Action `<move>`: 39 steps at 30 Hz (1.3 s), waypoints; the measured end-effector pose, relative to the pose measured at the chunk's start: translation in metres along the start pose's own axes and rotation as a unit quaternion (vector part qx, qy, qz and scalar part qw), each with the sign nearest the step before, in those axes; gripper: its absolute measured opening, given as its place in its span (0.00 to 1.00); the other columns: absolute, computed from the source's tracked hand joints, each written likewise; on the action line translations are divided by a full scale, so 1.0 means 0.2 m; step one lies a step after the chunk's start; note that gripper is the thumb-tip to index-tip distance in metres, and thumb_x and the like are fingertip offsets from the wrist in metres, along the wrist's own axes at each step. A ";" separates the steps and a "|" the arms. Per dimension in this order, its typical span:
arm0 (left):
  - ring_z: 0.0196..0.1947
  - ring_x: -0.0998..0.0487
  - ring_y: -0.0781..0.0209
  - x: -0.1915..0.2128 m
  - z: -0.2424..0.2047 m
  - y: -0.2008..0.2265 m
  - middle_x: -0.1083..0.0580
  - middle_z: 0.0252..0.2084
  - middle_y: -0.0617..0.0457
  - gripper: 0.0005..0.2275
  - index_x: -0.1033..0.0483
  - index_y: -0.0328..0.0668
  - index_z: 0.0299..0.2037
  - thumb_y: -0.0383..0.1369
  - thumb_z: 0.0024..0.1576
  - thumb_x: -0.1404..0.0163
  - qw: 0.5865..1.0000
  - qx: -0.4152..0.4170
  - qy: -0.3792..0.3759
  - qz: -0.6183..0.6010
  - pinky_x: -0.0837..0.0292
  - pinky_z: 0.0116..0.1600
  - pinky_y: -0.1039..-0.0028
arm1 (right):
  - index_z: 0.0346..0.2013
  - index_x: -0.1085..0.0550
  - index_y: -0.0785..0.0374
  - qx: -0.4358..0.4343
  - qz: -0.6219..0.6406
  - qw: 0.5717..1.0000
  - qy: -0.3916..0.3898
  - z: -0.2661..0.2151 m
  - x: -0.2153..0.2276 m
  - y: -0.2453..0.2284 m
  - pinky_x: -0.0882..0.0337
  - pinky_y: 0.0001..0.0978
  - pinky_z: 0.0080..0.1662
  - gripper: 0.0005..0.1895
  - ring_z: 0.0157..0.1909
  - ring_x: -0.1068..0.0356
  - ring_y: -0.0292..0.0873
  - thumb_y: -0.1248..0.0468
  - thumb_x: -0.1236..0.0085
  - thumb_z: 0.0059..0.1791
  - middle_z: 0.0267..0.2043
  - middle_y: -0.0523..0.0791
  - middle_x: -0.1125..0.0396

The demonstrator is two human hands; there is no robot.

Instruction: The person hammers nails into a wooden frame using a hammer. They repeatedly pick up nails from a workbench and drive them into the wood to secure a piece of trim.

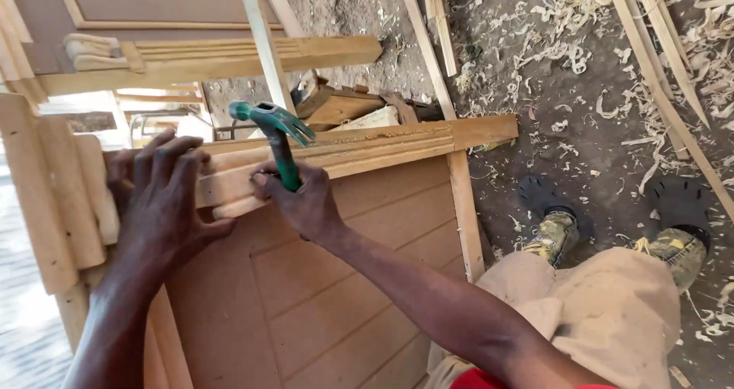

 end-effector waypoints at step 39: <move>0.58 0.32 0.55 -0.06 0.06 -0.09 0.33 0.55 0.51 0.37 0.37 0.41 0.53 0.38 0.25 0.47 0.978 0.083 -0.067 0.180 0.48 0.66 0.67 | 0.50 0.32 0.65 -0.112 -0.025 0.992 0.054 0.10 0.03 0.16 0.34 0.21 0.21 0.21 0.17 0.44 0.31 0.67 0.45 0.43 0.25 0.39 0.44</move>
Point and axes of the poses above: each hand's wrist, its own z-axis towards the middle knuckle, its own x-axis out of the back of the hand, y = z × x, the point moved 7 cm from there along z, towards the middle knuckle
